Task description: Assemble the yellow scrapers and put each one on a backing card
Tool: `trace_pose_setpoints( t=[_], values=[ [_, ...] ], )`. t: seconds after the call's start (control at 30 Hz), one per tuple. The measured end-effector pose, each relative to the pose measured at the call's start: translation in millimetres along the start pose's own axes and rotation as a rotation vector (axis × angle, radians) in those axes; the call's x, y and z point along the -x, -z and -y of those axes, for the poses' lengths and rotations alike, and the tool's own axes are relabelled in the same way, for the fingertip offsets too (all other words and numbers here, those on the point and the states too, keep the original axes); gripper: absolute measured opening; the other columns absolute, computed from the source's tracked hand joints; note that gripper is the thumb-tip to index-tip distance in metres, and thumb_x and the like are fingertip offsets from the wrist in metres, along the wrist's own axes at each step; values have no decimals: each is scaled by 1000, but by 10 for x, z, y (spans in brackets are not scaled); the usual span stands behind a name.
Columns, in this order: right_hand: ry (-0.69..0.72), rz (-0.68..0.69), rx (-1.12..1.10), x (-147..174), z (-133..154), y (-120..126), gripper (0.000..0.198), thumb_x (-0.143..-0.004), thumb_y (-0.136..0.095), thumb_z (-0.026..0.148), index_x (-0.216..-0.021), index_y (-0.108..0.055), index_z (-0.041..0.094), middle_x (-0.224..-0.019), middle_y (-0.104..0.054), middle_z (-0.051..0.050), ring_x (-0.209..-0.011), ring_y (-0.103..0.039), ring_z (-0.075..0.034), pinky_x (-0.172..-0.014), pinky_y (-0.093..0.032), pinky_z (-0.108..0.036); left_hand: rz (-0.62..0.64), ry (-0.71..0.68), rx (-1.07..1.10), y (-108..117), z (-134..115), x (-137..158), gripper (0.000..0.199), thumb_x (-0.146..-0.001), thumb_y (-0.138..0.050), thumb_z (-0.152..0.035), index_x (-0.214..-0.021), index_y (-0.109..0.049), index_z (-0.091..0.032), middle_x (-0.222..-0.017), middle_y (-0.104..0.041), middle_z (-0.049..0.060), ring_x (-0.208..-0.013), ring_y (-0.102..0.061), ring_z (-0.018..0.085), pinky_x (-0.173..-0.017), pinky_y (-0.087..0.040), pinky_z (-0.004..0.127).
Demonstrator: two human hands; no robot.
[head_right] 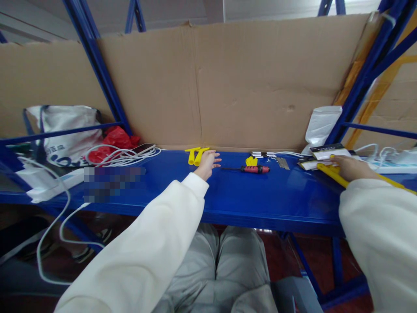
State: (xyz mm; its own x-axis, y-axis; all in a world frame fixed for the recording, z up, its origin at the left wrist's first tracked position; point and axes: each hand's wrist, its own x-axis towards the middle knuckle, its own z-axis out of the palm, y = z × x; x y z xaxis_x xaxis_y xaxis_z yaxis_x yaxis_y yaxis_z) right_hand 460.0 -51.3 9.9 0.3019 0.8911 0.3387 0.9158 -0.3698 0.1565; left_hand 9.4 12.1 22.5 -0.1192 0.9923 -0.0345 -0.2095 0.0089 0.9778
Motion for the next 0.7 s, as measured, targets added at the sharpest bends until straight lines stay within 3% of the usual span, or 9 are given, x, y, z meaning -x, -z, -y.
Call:
trace_pose_setpoints(
  t=[0.13,0.33,0.43,0.53,0.7],
  values=[
    [-88,128,0,25,37,25,58,-85,-40,6,-142,-52,7,-133,-60,-23,-112,-65,-27,-95,-48,-33,10,-15,-17,-1,16,-9,34,-84,-50,-4,-116,-56,-17,-113,-67,9,-76,-66,11,-47,-43,15],
    [-176,88,-18,80,210,110,52,-90,-40,17,-140,-55,13,-145,-50,-21,-126,-55,-32,-97,-45,-43,28,-45,-74,2,57,-62,27,-84,-49,-6,-107,-59,-15,-111,-68,9,-80,-67,12,-52,-45,16],
    [-175,45,-84,81,376,166,48,-91,-41,20,-136,-58,14,-145,-51,-19,-128,-53,-33,-96,-45,-43,27,-83,-183,2,85,-111,22,-84,-50,-7,-101,-62,-15,-110,-70,10,-91,-68,15,-62,-51,21],
    [-93,-72,-174,64,620,247,46,-90,-42,20,-130,-61,11,-141,-54,-21,-128,-52,-32,-96,-44,-42,4,-186,-405,19,117,-166,26,-82,-49,-6,-101,-64,-15,-112,-70,10,-105,-66,17,-83,-52,27],
    [-104,-262,-430,16,1174,513,41,-85,-46,15,-120,-67,8,-128,-62,-23,-117,-60,-31,-97,-45,-39,-127,-417,-999,106,156,-197,37,-79,-56,-10,-115,-62,-14,-128,-63,14,-129,-52,24,-110,-36,34]
  ],
)
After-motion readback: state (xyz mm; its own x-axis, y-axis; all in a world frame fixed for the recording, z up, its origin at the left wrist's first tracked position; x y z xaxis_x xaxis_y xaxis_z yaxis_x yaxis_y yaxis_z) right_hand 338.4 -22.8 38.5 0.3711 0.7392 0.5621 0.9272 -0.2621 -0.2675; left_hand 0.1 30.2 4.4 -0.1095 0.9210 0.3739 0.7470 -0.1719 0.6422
